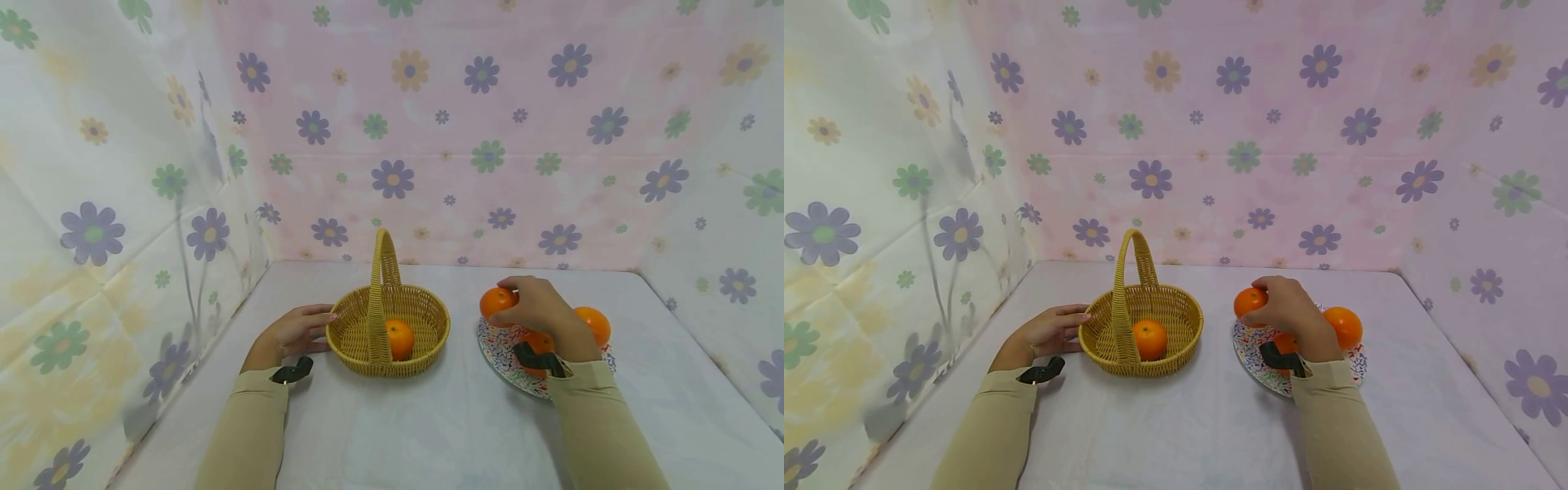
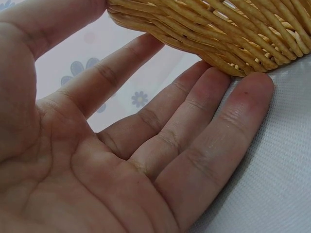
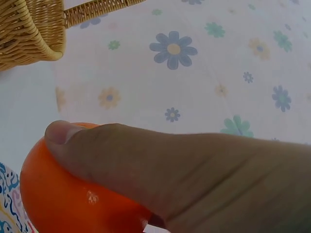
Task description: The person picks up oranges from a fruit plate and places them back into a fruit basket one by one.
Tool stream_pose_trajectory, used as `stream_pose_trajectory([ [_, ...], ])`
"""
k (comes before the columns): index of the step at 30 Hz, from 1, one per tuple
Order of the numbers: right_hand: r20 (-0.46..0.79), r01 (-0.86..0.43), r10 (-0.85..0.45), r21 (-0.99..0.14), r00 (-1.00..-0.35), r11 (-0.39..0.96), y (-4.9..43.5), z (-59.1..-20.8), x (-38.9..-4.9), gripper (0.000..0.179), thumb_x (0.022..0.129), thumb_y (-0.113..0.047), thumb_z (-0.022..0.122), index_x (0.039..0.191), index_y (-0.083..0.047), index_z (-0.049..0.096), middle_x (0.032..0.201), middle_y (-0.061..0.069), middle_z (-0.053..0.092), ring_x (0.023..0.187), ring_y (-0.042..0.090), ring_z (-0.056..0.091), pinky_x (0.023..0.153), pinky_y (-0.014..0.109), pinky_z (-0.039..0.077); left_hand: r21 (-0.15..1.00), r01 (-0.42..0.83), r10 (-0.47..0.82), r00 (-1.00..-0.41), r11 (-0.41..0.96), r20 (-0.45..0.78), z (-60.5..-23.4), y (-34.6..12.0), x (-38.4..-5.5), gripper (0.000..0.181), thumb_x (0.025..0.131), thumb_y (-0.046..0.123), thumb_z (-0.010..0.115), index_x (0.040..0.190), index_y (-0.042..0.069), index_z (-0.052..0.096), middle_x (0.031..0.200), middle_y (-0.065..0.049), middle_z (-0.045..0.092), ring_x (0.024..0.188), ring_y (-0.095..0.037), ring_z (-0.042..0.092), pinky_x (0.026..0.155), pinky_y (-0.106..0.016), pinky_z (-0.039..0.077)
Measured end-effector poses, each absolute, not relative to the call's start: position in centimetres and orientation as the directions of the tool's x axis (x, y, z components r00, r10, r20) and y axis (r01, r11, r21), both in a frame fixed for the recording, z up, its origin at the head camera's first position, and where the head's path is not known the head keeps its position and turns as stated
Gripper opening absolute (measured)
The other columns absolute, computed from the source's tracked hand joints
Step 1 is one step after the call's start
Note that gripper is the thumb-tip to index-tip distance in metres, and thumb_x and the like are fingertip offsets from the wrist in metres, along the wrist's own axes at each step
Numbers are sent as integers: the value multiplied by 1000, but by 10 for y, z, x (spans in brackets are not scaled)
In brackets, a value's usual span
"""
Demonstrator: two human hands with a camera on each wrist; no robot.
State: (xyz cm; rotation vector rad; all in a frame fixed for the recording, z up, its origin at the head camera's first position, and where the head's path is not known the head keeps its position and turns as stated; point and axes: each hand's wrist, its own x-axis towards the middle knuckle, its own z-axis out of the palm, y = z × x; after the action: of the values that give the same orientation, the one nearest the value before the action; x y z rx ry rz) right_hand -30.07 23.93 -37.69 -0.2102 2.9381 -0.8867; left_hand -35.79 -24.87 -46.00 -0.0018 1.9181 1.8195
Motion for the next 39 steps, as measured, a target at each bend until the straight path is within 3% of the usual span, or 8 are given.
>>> stream_pose_trajectory([
  [39, 136, -250, -210, -573, -968, 780, 209, -363, -293, 76, 81, -47, 86, 145, -17, 59, 134, 10, 66, 114, 30, 61, 93, 48, 56, 936, -334, 331, -876, 109, -351, -458, -248, -356, 64, 100, 28, 70, 154, 7, 44, 143, -10, 62, 121, -22, 67, 101, -52, 57],
])
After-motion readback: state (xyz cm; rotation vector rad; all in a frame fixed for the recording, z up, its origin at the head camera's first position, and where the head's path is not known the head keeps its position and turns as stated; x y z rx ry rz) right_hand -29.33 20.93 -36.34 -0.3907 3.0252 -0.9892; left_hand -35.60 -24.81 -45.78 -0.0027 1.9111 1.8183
